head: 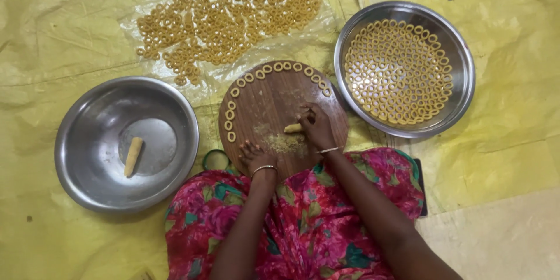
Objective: The person rolls small pieces of dough into thin ropes on a wooden board, then joins the ends to form rings. The rings are placed on the board and into a metal tray. A second tray and a plastic sheet with finished rings are visible nearby.
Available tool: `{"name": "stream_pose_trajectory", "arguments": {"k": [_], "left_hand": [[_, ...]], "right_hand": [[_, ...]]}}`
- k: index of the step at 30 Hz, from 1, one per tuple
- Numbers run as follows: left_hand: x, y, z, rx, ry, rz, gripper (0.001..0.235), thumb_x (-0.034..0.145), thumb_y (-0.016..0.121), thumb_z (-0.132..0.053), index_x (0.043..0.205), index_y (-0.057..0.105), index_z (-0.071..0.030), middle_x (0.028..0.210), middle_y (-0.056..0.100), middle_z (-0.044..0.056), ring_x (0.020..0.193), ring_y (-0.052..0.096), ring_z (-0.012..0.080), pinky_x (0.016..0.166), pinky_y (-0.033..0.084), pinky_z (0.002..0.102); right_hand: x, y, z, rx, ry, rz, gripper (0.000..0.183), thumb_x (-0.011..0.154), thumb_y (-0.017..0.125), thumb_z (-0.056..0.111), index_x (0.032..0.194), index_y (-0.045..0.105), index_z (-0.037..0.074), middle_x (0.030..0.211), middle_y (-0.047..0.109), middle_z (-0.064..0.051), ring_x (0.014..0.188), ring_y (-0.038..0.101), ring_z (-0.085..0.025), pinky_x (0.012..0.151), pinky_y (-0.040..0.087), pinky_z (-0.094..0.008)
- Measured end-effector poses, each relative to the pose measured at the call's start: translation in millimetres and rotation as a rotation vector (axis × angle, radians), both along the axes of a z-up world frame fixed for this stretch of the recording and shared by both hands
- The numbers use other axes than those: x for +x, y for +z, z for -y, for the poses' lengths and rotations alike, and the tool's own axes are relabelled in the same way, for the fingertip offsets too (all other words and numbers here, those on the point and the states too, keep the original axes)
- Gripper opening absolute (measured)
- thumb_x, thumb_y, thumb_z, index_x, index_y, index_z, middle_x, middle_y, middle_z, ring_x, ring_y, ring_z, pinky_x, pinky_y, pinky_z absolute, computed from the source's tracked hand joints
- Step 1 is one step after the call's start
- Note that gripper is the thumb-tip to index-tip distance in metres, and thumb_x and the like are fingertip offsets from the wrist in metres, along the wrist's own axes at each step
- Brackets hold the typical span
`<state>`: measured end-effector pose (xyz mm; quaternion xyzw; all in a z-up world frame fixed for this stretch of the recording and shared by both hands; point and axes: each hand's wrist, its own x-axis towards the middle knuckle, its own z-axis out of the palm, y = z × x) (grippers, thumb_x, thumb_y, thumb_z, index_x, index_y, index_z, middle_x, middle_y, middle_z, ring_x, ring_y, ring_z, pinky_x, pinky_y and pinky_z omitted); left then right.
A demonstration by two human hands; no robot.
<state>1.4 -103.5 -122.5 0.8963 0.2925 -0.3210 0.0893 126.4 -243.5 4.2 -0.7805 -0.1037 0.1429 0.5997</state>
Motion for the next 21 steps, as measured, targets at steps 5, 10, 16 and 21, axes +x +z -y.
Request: {"name": "stream_pose_trajectory", "arguments": {"k": [5, 10, 16, 21], "left_hand": [[-2, 3, -2, -0.045, 0.001, -0.033, 0.079, 0.107, 0.026, -0.053, 0.163, 0.012, 0.0, 0.168, -0.014, 0.029, 0.154, -0.013, 0.0514, 0.12, 0.001, 0.067], [-3, 12, -1, -0.014, -0.037, -0.041, 0.077, 0.108, 0.028, -0.05, 0.163, 0.014, 0.002, 0.169, -0.011, 0.03, 0.153, -0.009, 0.0541, 0.119, 0.005, 0.068], [-12, 27, 1, -0.017, -0.037, 0.042, 0.075, 0.109, 0.028, -0.049, 0.161, 0.017, 0.005, 0.168, -0.006, 0.031, 0.154, -0.005, 0.0533, 0.121, 0.008, 0.067], [-13, 43, 5, 0.007, -0.087, -0.006, 0.072, 0.109, 0.033, -0.043, 0.16, 0.018, 0.006, 0.167, -0.005, 0.034, 0.153, -0.003, 0.0559, 0.119, 0.009, 0.069]], "right_hand": [[-8, 8, -5, -0.214, 0.092, 0.341, 0.02, 0.09, 0.073, 0.005, 0.108, 0.069, -0.001, 0.106, 0.069, -0.014, 0.103, 0.069, -0.027, 0.09, 0.055, -0.037], [-30, 25, 5, -0.481, 0.196, 0.377, 0.02, 0.085, 0.07, 0.003, 0.105, 0.073, 0.003, 0.117, 0.064, -0.017, 0.111, 0.065, -0.033, 0.092, 0.054, -0.04], [-66, 14, 9, -0.848, 0.421, 0.759, 0.055, 0.09, 0.06, 0.007, 0.143, 0.053, -0.004, 0.155, 0.045, -0.022, 0.145, 0.043, -0.038, 0.12, 0.036, -0.046], [-33, -4, -15, -0.882, 0.414, 0.645, 0.071, 0.103, 0.048, 0.034, 0.159, 0.024, -0.003, 0.168, 0.019, -0.023, 0.156, 0.014, -0.039, 0.124, 0.015, -0.053]]}}
